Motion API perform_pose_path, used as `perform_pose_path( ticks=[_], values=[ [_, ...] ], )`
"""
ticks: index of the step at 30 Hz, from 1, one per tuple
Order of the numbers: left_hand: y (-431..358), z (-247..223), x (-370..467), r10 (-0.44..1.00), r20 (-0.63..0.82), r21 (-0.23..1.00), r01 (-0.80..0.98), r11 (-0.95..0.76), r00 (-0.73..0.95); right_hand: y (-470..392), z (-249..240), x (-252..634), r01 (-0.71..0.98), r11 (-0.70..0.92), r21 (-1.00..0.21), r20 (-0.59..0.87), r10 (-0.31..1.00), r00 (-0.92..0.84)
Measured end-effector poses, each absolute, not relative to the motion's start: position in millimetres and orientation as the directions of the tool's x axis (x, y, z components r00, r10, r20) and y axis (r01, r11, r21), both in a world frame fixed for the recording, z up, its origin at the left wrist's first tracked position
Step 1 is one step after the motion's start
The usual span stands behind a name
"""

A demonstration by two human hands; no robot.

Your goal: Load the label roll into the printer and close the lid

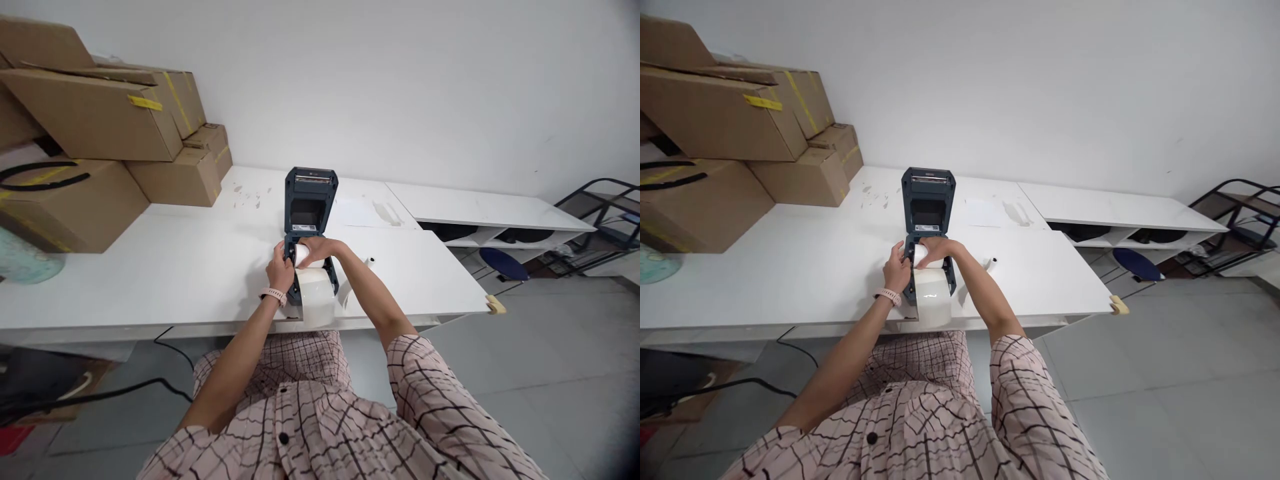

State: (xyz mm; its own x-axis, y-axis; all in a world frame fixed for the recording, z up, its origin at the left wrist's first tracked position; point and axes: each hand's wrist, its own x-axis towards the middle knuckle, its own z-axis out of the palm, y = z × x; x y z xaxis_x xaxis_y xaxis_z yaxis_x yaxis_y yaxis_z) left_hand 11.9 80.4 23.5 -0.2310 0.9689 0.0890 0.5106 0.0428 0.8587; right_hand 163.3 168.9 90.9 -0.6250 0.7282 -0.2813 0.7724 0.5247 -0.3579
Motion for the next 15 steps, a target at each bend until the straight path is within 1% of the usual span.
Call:
perform_pose_path(
  ticks=[2,3,7,11,15],
  values=[
    [81,23,11,0.969,0.087,0.863,0.504,0.042,-0.230,162,85,167,0.757,0.547,-0.357,-0.266,0.717,-0.644],
    [81,22,11,0.969,0.091,0.864,0.502,0.039,-0.231,154,82,170,0.758,0.558,-0.339,-0.238,0.728,-0.643],
    [81,20,11,0.965,0.100,0.868,0.496,0.034,-0.241,92,65,179,0.763,0.597,-0.249,-0.019,0.785,-0.620],
    [82,18,12,0.964,0.114,0.876,0.482,0.016,-0.239,24,45,179,0.782,0.551,-0.290,0.079,0.829,-0.554],
    [82,16,11,0.961,0.121,0.879,0.478,0.013,-0.250,0,38,172,0.809,0.501,-0.308,0.115,0.864,-0.491]
  ],
)
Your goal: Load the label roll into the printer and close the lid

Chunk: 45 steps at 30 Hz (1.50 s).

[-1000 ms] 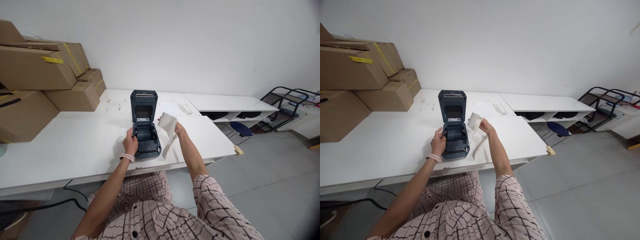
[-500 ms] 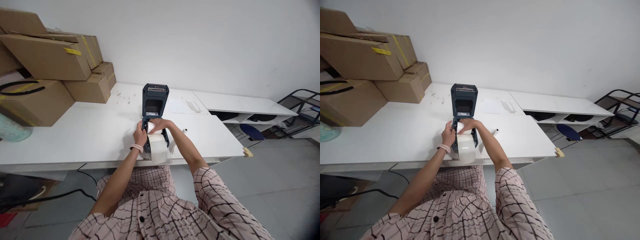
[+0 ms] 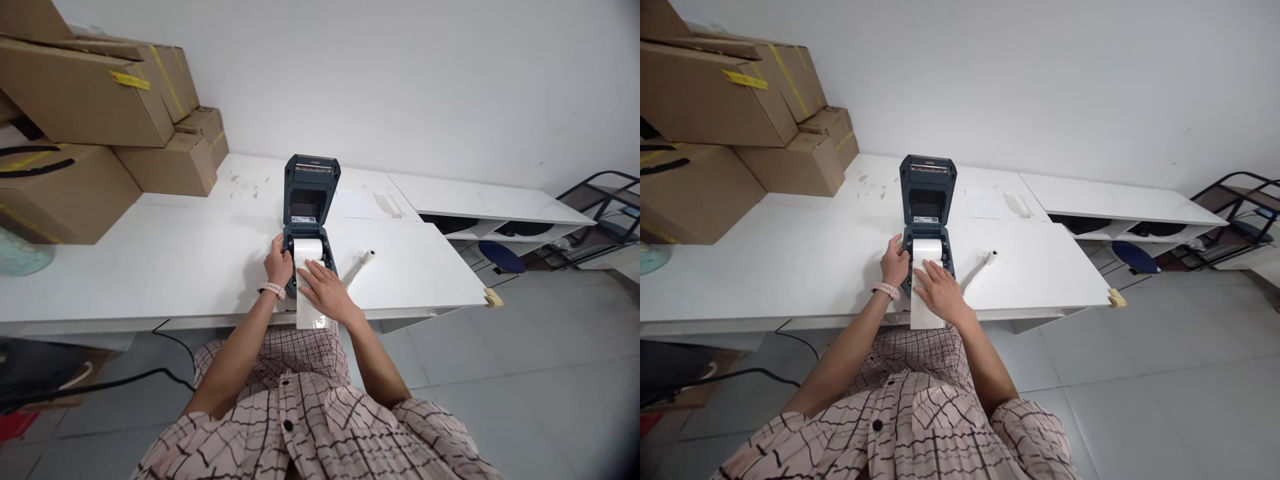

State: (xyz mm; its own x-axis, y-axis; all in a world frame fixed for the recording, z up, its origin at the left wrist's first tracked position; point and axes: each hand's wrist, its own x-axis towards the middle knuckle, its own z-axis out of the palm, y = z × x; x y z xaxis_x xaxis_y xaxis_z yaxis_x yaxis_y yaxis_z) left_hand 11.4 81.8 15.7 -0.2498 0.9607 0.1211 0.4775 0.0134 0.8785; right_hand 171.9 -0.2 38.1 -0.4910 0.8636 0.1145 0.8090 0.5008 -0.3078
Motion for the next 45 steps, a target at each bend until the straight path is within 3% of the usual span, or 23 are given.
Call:
perform_pose_path(
  ticks=[8,12,15,19,21,23,25,29,31,35,39,42,45],
  values=[
    [87,15,11,0.964,0.077,0.918,0.396,0.031,-0.255,0,37,169,0.812,0.481,-0.331,0.115,0.875,-0.471],
    [75,11,12,0.969,-0.007,0.980,0.191,0.056,-0.247,-5,32,168,0.805,0.482,-0.345,0.145,0.875,-0.462],
    [41,4,14,0.987,-0.067,0.998,0.006,0.069,-0.144,-7,30,173,0.761,0.493,-0.422,0.183,0.868,-0.461],
    [-4,-6,14,0.990,-0.138,0.983,-0.123,0.135,-0.015,23,46,198,0.532,0.429,-0.730,0.242,0.891,-0.385],
    [-12,-8,13,0.989,-0.146,0.979,-0.144,0.145,-0.001,65,67,211,0.394,0.359,-0.846,0.332,0.933,-0.139],
    [-11,-8,12,0.991,-0.137,0.980,-0.146,0.134,-0.008,122,94,219,0.270,0.384,-0.883,0.415,0.908,0.066],
    [-8,-8,11,0.991,-0.132,0.982,-0.136,0.128,-0.015,180,119,221,0.161,0.349,-0.923,0.365,0.928,0.075],
    [-7,-4,9,0.992,-0.126,0.986,-0.109,0.123,-0.018,245,148,212,0.012,0.272,-0.962,0.270,0.957,-0.106],
    [-7,-3,10,0.993,-0.115,0.987,-0.112,0.113,-0.016,233,148,207,-0.008,0.312,-0.950,0.311,0.944,-0.112],
    [-7,-1,10,0.995,-0.101,0.989,-0.112,0.099,-0.010,147,120,202,-0.040,0.399,-0.916,0.396,0.916,0.065],
    [-13,-3,5,0.995,-0.086,0.990,-0.103,0.092,0.056,58,72,193,0.052,0.391,-0.919,0.394,0.908,0.144],
    [-20,-2,-1,0.993,-0.065,0.987,-0.137,0.078,0.097,29,43,185,0.015,0.290,-0.957,0.288,0.940,0.185],
    [-16,9,-4,0.994,-0.106,0.986,-0.123,0.109,0.034,25,27,181,-0.186,0.082,-0.979,0.037,0.972,0.231]
  ],
)
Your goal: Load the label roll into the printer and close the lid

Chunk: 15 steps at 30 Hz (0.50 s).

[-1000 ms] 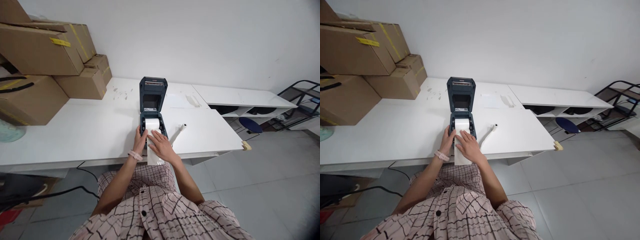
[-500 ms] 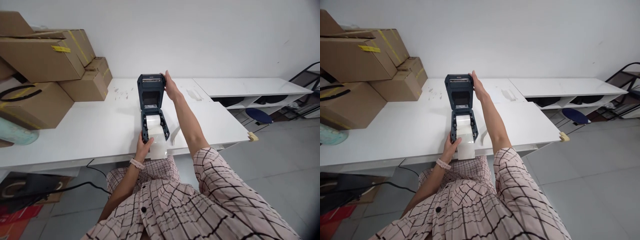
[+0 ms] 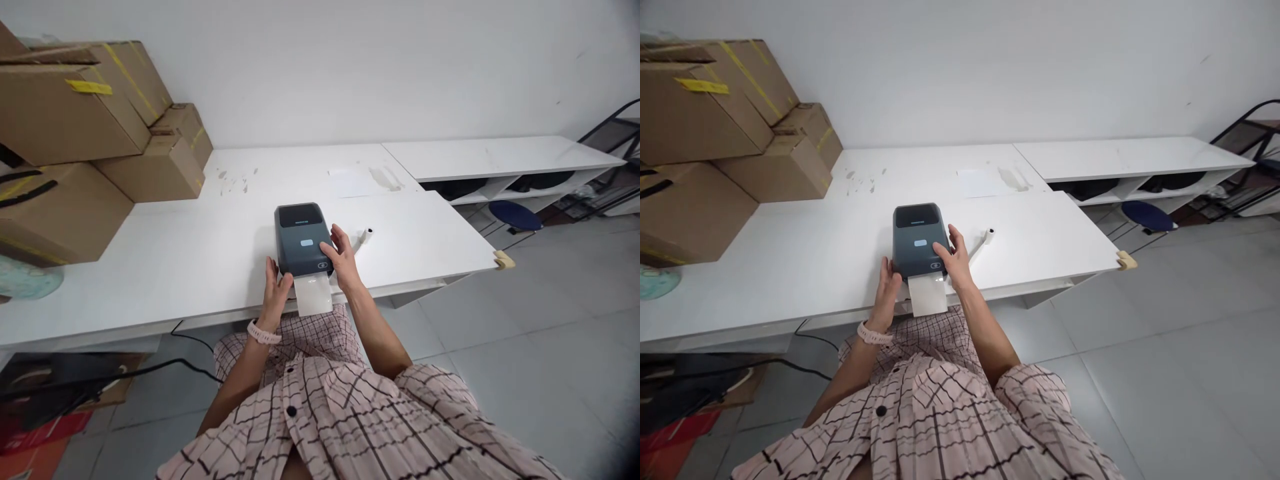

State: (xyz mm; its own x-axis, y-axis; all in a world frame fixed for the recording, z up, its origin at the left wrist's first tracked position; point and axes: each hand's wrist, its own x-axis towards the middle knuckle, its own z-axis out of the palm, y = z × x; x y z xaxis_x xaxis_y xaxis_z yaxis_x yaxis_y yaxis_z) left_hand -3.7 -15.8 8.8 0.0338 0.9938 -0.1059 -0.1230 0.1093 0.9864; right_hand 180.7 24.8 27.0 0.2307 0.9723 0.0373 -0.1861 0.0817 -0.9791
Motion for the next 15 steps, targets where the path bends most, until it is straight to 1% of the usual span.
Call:
perform_pose_path(
  ticks=[2,3,5,8,10,13,15],
  values=[
    [-4,19,-2,0.990,-0.140,0.986,-0.098,0.138,-0.015,25,23,181,-0.313,-0.064,-0.948,-0.126,0.975,0.183],
    [3,24,-2,0.986,-0.164,0.983,-0.086,0.161,-0.032,25,22,181,-0.352,-0.124,-0.928,-0.185,0.972,0.146],
    [17,30,0,0.980,-0.200,0.976,-0.091,0.198,-0.011,22,22,183,-0.380,-0.200,-0.903,-0.251,0.964,0.090],
    [27,30,0,0.979,-0.174,0.971,-0.147,0.188,0.106,17,23,186,-0.347,-0.227,-0.910,-0.264,0.963,0.063],
    [27,26,0,0.982,-0.133,0.973,-0.172,0.155,0.132,15,22,188,-0.325,-0.232,-0.917,-0.262,0.964,0.052],
    [24,17,1,0.991,-0.113,0.977,-0.171,0.124,0.073,15,17,189,-0.307,-0.228,-0.924,-0.259,0.964,0.064],
    [26,13,1,0.994,-0.103,0.983,-0.149,0.105,0.024,17,13,188,-0.298,-0.195,-0.934,-0.234,0.967,0.100]
  ],
)
